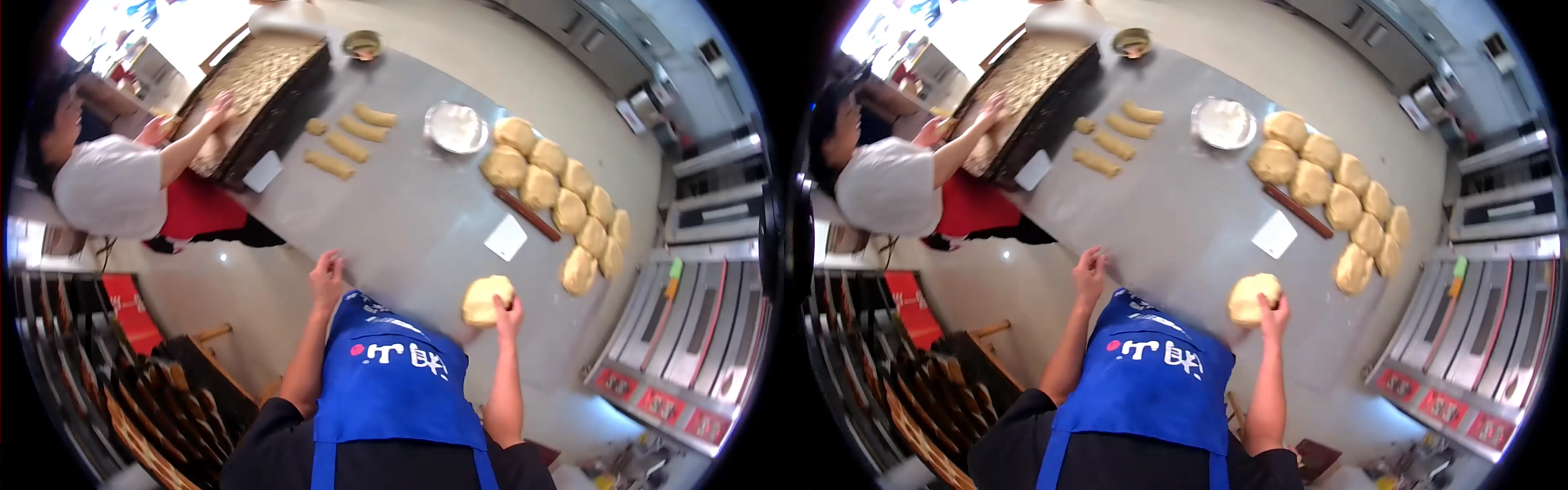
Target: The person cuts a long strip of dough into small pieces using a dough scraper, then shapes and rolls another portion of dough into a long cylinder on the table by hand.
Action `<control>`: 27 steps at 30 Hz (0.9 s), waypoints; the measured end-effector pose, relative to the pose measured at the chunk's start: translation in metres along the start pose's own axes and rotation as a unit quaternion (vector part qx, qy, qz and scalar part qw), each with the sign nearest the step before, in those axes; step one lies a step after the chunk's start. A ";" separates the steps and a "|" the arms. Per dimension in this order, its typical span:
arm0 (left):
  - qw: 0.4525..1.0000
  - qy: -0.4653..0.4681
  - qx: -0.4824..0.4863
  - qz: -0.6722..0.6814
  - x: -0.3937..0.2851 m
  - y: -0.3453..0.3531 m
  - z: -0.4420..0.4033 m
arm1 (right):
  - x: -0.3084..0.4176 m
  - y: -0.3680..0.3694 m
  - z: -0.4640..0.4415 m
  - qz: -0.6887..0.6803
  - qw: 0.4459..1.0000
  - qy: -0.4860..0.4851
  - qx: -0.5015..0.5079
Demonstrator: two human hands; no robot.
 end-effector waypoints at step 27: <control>0.996 -0.082 0.024 -0.027 0.018 -0.087 -0.003 | 0.186 0.301 -0.182 0.563 0.774 -0.241 -0.160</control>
Point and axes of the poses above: each hand's wrist, its own z-axis away from the middle knuckle, its own y-axis out of the palm, x = y × z, the point moved 3 cm from there along -z, towards the middle knuckle, and after that the axes turned 9 degrees about y, right-handed, at the moved point
